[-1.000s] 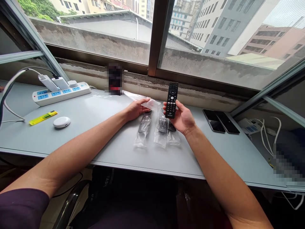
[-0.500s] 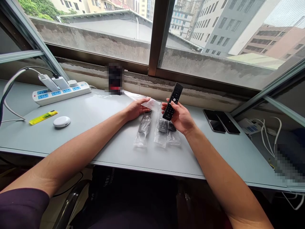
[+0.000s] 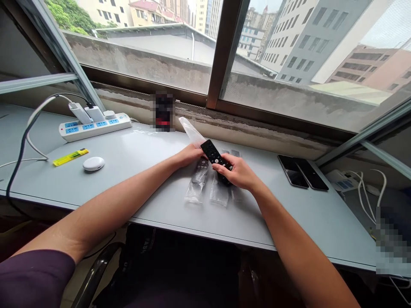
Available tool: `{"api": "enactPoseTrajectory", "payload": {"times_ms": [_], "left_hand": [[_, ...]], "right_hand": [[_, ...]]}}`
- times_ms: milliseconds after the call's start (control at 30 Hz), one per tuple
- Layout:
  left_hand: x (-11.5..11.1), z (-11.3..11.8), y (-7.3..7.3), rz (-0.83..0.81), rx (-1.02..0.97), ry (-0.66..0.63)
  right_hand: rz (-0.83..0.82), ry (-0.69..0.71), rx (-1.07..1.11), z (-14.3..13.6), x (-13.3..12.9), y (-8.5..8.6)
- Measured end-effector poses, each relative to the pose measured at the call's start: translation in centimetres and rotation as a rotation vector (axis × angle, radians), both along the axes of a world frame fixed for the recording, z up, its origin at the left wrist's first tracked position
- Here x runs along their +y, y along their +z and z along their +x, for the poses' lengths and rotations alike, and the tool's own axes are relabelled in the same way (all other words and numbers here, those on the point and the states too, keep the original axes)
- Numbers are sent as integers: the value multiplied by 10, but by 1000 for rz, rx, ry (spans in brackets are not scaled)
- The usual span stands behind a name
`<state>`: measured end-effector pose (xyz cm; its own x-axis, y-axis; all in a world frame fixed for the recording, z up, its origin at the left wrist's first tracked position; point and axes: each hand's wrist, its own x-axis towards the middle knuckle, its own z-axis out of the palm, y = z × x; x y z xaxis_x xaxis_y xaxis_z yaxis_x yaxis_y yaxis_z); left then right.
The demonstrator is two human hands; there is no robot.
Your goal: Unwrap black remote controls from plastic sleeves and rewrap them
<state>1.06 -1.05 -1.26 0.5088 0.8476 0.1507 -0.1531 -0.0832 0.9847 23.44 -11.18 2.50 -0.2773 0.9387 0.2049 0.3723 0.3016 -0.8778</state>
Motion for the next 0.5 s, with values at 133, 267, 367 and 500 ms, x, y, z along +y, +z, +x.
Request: {"api": "enactPoseTrajectory", "payload": {"times_ms": [133, 267, 367, 500], "left_hand": [[1, 0, 0, -2, -29, -40], [2, 0, 3, -75, -95, -30], [2, 0, 5, -122, -121, -32], [3, -1, 7, -174, -131, 20]], "right_hand": [[-100, 33, 92, -2, 0, -2], [-205, -27, 269, -4, 1, -2], [-225, -59, 425, -6, 2, 0], [-266, -64, 597, -6, 2, 8]]}}
